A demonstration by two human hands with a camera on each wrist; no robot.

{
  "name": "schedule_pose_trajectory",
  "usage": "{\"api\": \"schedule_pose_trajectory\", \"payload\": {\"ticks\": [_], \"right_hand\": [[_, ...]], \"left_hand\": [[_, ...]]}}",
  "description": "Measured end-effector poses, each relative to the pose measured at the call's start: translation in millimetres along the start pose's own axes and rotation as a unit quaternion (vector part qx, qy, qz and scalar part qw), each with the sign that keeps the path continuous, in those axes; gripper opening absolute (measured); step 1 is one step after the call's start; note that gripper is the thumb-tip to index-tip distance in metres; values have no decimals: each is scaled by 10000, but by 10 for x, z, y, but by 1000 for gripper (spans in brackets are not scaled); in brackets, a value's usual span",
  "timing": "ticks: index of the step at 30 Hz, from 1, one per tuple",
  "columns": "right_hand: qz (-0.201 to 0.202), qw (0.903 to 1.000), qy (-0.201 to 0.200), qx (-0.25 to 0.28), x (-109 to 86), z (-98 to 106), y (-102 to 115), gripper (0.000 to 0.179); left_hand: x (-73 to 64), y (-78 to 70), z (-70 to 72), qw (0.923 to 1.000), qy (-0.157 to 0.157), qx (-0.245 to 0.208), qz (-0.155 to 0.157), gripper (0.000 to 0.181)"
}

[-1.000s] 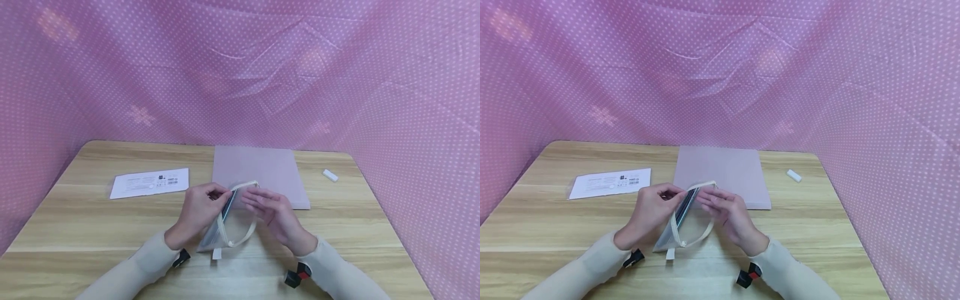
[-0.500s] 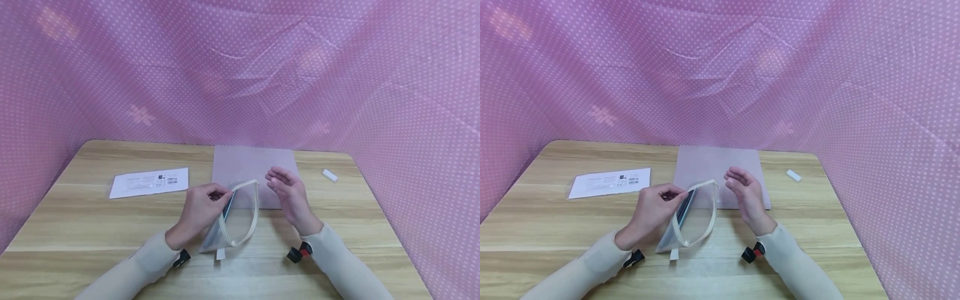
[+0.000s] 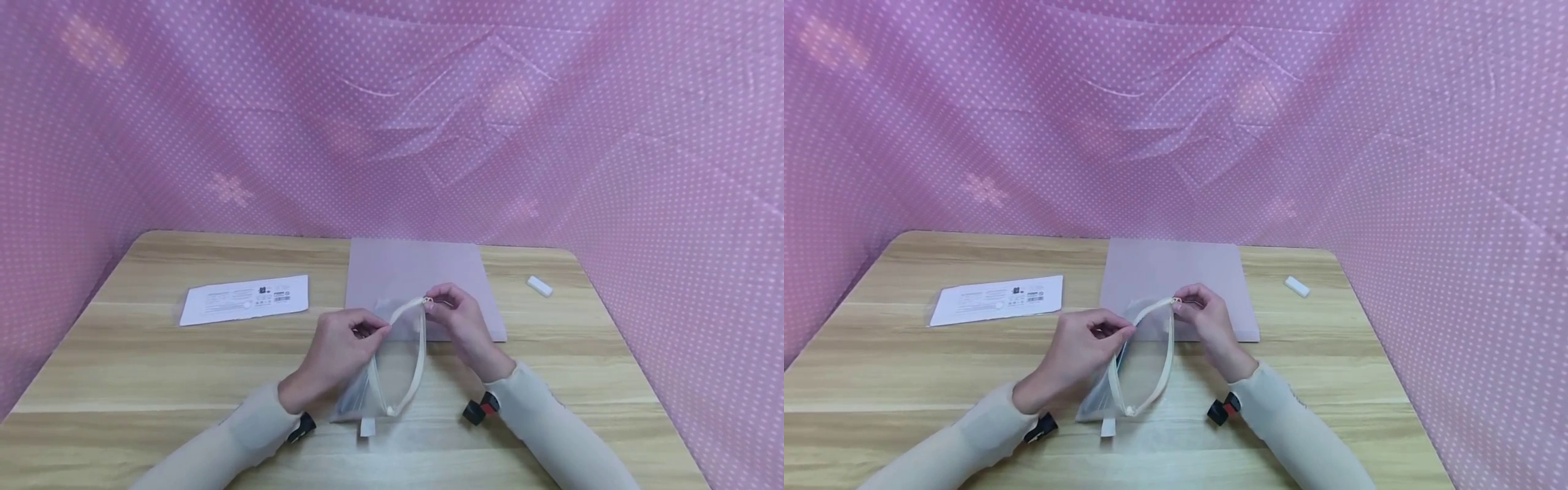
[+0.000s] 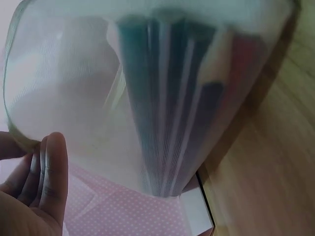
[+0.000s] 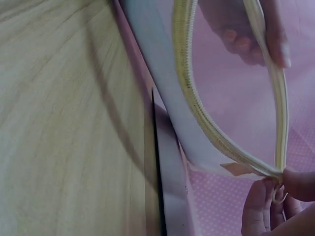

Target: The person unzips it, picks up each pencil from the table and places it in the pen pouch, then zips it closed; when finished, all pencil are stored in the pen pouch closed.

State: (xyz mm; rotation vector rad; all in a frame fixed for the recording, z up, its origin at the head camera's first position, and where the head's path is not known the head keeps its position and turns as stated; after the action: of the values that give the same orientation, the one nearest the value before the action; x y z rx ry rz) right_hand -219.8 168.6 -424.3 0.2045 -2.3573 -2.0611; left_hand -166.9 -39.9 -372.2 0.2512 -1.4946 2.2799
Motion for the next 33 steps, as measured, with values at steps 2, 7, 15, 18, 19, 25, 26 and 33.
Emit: {"api": "schedule_pose_trajectory", "payload": {"ticks": [2, 7, 15, 18, 19, 25, 26, 33], "right_hand": [[-25, 10000, 8, 29, 13, 4, -12, 14], [-34, 9998, 205, 64, 34, -61, -10, 16], [50, 9987, 499, 21, 15, -237, 42, 12], [106, 9989, 413, -183, 21, -262, 40, 7], [133, 9990, 346, -252, 24, -265, 41, 6], [330, 9986, 108, -392, 34, -284, 53, 15], [348, 9988, 134, -327, 36, -293, 52, 13], [210, 9988, 387, 214, 47, -344, 0, 13]], "left_hand": [[45, 13, -22, 9999, 107, -80, -14, 6], [280, 95, -36, 9998, 147, 57, -152, 14], [504, 477, -223, 9861, 1295, -290, 999, 28], [493, 562, -261, 9785, 1522, -485, 1301, 27], [487, 580, -262, 9772, 1535, -544, 1366, 26], [460, 646, -258, 9699, 1533, -861, 1685, 28], [457, 651, -262, 9687, 1542, -901, 1722, 28], [444, 637, -273, 9656, 1539, -1004, 1840, 29]]}}
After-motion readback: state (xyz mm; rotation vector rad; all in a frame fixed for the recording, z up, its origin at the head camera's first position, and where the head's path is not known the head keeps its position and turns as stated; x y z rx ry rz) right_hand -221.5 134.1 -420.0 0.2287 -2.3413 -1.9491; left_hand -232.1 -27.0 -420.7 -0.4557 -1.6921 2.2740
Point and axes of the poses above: each hand's wrist, its own x-axis towards the middle knuckle, its own z-axis out of the back of the hand, y = z × x, the point moved 7 cm from there along x, towards the middle knuckle, and after that the axes turned 1 degree about y, right-handed, at the moved point
